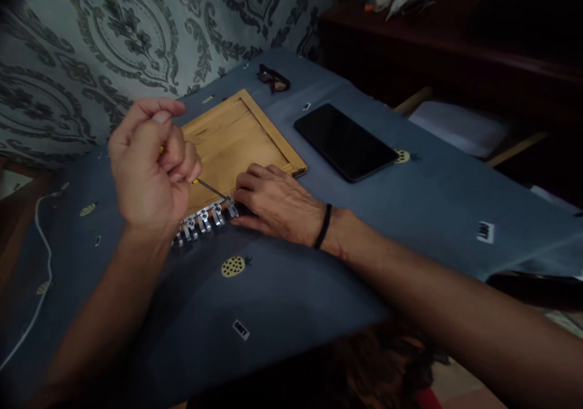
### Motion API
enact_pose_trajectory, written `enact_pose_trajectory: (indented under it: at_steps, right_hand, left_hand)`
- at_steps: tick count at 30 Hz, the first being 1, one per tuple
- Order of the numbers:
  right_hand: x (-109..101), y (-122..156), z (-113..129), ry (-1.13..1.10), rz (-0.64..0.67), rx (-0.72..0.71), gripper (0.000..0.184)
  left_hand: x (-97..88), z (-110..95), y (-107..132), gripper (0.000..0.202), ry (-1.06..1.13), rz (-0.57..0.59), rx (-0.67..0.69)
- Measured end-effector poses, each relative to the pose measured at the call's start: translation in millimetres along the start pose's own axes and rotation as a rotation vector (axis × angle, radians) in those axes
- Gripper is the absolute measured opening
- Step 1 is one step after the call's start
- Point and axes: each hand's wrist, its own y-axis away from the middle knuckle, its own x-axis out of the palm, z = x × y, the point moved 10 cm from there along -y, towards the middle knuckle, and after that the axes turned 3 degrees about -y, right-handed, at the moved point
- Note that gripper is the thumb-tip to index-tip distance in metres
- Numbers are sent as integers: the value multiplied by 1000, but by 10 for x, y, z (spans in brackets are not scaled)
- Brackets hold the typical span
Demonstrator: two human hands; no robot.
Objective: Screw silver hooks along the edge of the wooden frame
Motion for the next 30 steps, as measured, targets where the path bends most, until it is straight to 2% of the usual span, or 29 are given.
enact_pose_trajectory:
  at_steps: [13, 30]
  right_hand:
    - [12, 4, -10, 0, 14, 13, 45]
    - [4, 1, -3, 4, 9, 4, 46]
  left_hand:
    - [-32, -10, 16, 22, -15, 3, 58]
    - [93, -25, 97, 19, -82, 92, 77]
